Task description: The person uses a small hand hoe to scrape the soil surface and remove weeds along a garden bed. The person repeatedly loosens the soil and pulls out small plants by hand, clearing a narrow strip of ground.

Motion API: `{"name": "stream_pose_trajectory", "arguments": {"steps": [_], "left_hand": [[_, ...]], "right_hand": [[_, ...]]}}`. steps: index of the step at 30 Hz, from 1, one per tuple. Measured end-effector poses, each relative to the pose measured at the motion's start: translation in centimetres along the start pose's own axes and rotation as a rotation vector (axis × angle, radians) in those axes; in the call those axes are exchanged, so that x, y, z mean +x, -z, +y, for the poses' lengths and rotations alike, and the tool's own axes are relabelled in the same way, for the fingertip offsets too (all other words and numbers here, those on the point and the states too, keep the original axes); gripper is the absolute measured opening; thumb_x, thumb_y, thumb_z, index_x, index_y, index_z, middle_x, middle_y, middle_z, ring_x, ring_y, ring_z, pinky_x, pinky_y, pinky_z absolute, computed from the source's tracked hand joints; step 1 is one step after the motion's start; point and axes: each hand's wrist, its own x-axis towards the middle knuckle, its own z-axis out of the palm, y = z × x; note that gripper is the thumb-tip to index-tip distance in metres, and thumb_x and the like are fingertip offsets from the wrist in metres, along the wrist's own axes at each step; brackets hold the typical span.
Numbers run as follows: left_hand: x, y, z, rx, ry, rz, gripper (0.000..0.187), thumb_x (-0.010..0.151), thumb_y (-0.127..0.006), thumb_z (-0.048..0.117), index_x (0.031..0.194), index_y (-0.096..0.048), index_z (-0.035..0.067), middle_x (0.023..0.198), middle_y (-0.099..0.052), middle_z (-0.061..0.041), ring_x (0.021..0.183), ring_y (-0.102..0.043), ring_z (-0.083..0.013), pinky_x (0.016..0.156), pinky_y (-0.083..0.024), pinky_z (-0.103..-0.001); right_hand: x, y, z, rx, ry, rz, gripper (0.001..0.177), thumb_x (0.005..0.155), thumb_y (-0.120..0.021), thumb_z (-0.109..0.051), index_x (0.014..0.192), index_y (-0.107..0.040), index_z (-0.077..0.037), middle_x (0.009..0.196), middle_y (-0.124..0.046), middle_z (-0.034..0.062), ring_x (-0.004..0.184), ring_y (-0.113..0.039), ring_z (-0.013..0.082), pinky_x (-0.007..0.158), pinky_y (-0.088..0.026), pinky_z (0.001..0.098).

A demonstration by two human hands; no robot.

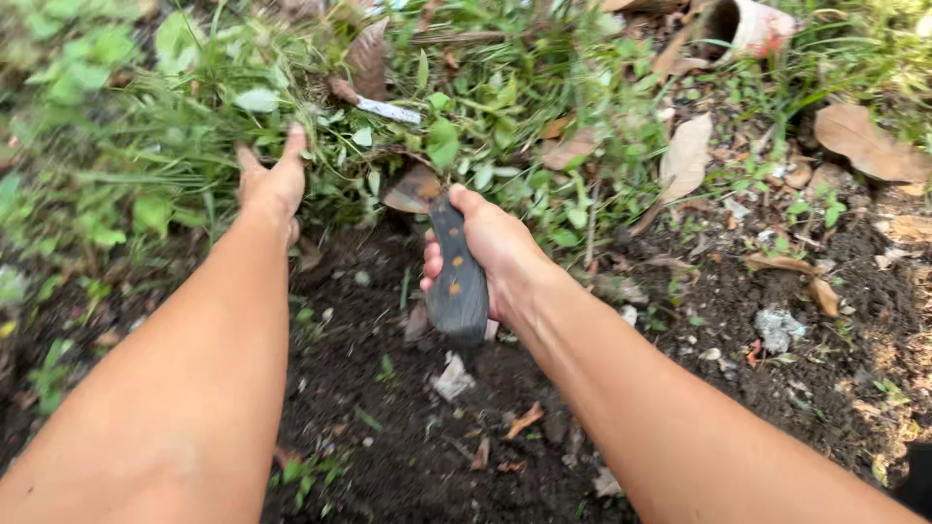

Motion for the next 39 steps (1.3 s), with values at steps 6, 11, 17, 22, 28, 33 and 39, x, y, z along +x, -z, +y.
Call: {"name": "stream_pose_trajectory", "arguments": {"steps": [6, 11, 17, 22, 28, 33, 39], "left_hand": [[-2.0, -12.4, 6.9, -0.145, -0.01, -0.16, 0.106, 0.082, -0.073, 0.055, 0.164, -0.012, 0.024, 0.169, -0.022, -0.01, 0.15, -0.031, -0.0359, 0.113, -0.035, -0.066], [-2.6, -22.5, 10.7, -0.241, -0.111, -0.237, 0.099, 0.083, -0.072, 0.054, 0.161, -0.024, 0.016, 0.163, -0.038, -0.013, 0.146, -0.043, -0.034, 0.114, -0.041, -0.054], [-7.1, -28.7, 15.1, -0.251, -0.176, -0.516, 0.086, 0.093, -0.058, 0.062, 0.159, -0.037, 0.011, 0.164, -0.038, -0.016, 0.148, -0.04, -0.0337, 0.117, -0.035, -0.056], [-9.2, -28.1, 17.6, 0.085, 0.002, -0.6, 0.074, 0.093, -0.052, 0.059, 0.155, -0.038, 0.022, 0.163, -0.036, -0.007, 0.145, -0.038, -0.0367, 0.107, -0.037, -0.071], [-10.2, -19.2, 16.6, 0.33, -0.075, -0.091, 0.062, 0.084, -0.075, 0.043, 0.141, -0.065, 0.018, 0.152, -0.062, -0.01, 0.134, -0.063, -0.0372, 0.105, -0.052, -0.06], [-9.0, -13.0, 13.0, 0.175, 0.041, 0.217, 0.108, 0.075, -0.09, 0.048, 0.154, -0.022, 0.019, 0.161, -0.014, -0.024, 0.143, -0.03, -0.0484, 0.109, -0.039, -0.06], [-0.4, -13.9, 8.9, -0.353, 0.416, -0.438, 0.114, 0.072, -0.068, 0.073, 0.158, -0.018, 0.018, 0.162, -0.042, -0.016, 0.136, -0.051, -0.0454, 0.105, -0.032, -0.079]], "right_hand": [[1.3, 4.7, -7.5, 0.057, 0.154, 0.096, 0.05, 0.102, -0.05, -0.051, 0.087, -0.055, -0.003, 0.061, -0.054, 0.0072, 0.047, -0.055, 0.0195, 0.049, -0.056, 0.0416], [0.3, 9.5, -14.6, 0.058, 0.238, 0.143, 0.052, 0.1, -0.051, -0.05, 0.089, -0.058, 0.0, 0.062, -0.056, 0.0092, 0.047, -0.056, 0.0212, 0.047, -0.056, 0.0427], [-1.9, 13.7, -20.9, 0.083, 0.359, 0.217, 0.048, 0.097, -0.053, -0.048, 0.091, -0.058, 0.0, 0.063, -0.057, 0.0104, 0.046, -0.057, 0.0224, 0.046, -0.056, 0.0452], [-4.1, 13.6, -23.3, -0.054, 0.419, 0.273, 0.045, 0.096, -0.056, -0.044, 0.091, -0.056, 0.001, 0.062, -0.059, 0.0117, 0.045, -0.058, 0.0242, 0.043, -0.055, 0.0466], [-6.0, 8.3, -19.8, -0.163, 0.514, 0.276, 0.046, 0.097, -0.055, -0.044, 0.087, -0.056, 0.001, 0.059, -0.059, 0.0119, 0.041, -0.059, 0.0234, 0.039, -0.053, 0.042], [-7.0, 3.4, -15.4, -0.164, 0.492, 0.244, 0.049, 0.099, -0.053, -0.046, 0.088, -0.058, 0.002, 0.059, -0.058, 0.0098, 0.041, -0.057, 0.0201, 0.038, -0.051, 0.0376], [-5.3, 0.7, -8.0, -0.061, 0.417, 0.497, 0.05, 0.099, -0.053, -0.046, 0.088, -0.057, 0.003, 0.057, -0.058, 0.0109, 0.039, -0.057, 0.0221, 0.038, -0.047, 0.0379]]}}
